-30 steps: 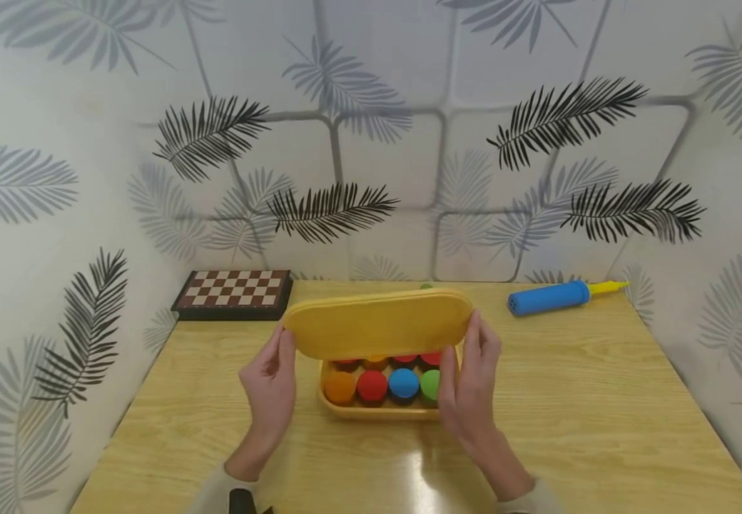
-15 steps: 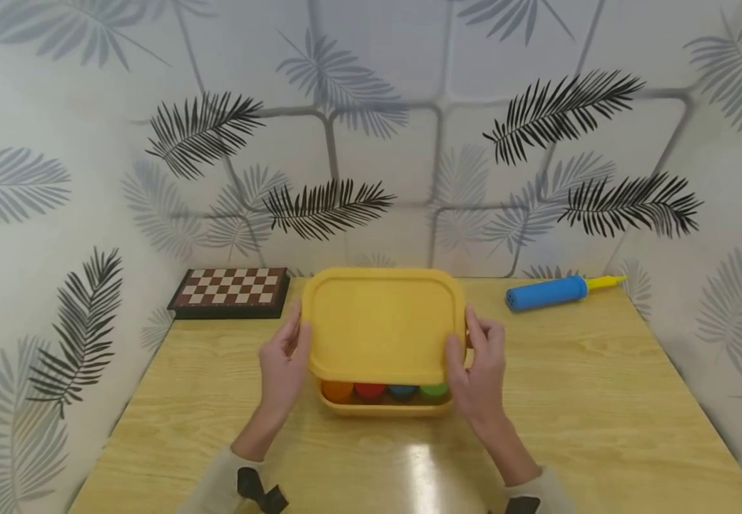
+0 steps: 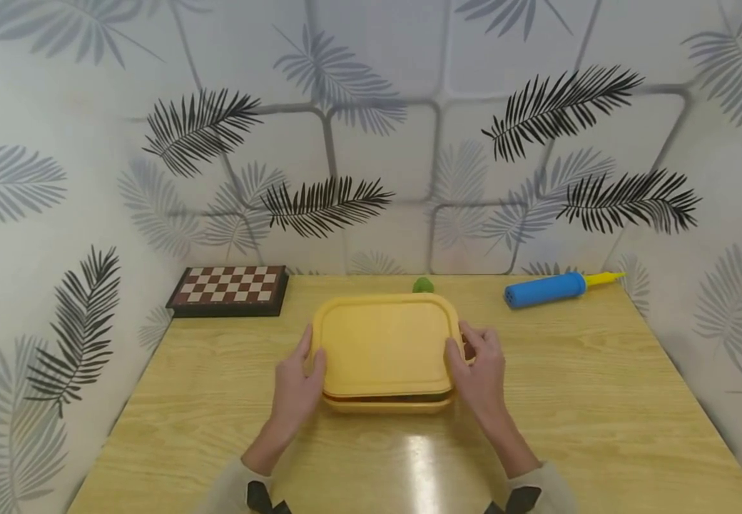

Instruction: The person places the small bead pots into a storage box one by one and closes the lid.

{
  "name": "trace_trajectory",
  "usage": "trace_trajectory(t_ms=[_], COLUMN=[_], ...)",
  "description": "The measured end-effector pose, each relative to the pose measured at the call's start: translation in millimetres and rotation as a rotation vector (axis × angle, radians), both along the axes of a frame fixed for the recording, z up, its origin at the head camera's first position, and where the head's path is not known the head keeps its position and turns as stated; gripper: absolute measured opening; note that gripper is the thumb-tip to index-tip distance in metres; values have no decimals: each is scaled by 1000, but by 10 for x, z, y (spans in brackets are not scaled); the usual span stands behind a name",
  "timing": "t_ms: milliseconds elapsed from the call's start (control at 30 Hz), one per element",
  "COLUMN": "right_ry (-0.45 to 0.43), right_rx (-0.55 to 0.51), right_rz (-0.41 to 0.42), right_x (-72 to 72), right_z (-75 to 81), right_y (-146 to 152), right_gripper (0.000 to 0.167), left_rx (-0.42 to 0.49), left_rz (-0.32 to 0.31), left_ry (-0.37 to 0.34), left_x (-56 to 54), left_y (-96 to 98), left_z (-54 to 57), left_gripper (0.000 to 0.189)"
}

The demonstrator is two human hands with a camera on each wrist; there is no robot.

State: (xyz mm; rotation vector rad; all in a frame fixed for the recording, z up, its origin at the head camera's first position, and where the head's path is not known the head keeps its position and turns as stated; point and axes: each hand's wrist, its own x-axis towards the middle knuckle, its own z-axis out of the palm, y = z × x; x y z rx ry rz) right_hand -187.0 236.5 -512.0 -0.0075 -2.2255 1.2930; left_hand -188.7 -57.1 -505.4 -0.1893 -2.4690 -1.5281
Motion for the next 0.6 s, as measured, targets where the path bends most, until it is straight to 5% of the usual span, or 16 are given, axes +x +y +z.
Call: trace_trajectory(t_ms=[267,600], right_ry=[-106,-147], right_rx=[31,22], right_rz=[-42,-47], right_x=[-8,29], right_z=[-156,-221], right_y=[-25,-57], right_gripper=[36,33], left_rx=[-109,-173], left_rz=[10,42], left_ry=[-51,-43], left_x=[18,-17], left_y=[14,2], left_z=[-110,-77], left_gripper=[55,53])
